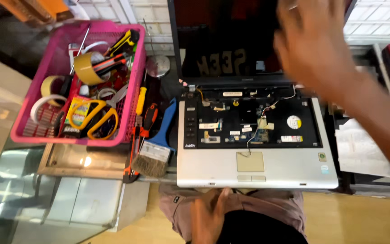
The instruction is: The person removes internal components from an open laptop, closes the lid, and uses a screwdriver to remove screws from the bottom panel before prying it apart.
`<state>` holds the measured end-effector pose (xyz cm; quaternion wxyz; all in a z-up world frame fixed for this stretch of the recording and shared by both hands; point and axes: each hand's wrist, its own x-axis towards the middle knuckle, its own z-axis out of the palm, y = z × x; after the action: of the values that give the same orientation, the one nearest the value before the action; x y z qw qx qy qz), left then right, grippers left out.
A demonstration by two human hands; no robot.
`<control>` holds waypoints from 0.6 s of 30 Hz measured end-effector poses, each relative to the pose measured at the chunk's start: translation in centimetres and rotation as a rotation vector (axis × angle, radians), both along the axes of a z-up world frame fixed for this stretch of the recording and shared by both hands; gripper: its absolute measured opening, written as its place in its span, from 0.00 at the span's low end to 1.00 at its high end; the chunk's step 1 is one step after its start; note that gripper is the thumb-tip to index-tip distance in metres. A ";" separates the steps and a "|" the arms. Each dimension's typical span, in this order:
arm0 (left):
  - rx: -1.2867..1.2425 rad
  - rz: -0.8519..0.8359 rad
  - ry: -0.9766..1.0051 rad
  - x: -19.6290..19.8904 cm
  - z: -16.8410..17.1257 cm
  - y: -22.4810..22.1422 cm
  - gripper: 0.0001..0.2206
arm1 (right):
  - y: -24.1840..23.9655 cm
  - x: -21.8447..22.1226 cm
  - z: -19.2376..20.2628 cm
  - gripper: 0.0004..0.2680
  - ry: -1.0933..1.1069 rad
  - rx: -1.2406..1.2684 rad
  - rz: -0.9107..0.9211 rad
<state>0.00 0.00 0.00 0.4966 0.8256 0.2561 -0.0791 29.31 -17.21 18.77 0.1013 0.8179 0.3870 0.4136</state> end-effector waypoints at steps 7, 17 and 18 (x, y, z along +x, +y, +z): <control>0.267 -0.273 -0.927 1.9 7.6 0.9 0.05 | -6.5 -16.4 -12.4 0.26 0.789 -0.308 0.242; 0.726 -0.835 -0.735 5.5 1.1 1.9 0.32 | -5.1 -18.3 -12.7 0.38 1.132 0.246 0.022; 0.714 -0.828 -0.732 5.7 0.7 2.2 0.34 | -5.0 -18.0 -12.2 0.35 1.203 0.255 0.045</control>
<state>5.70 2.24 0.66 0.1755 0.9436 -0.2575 0.1122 11.27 -22.26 6.55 -0.2422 0.9052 0.3410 -0.0752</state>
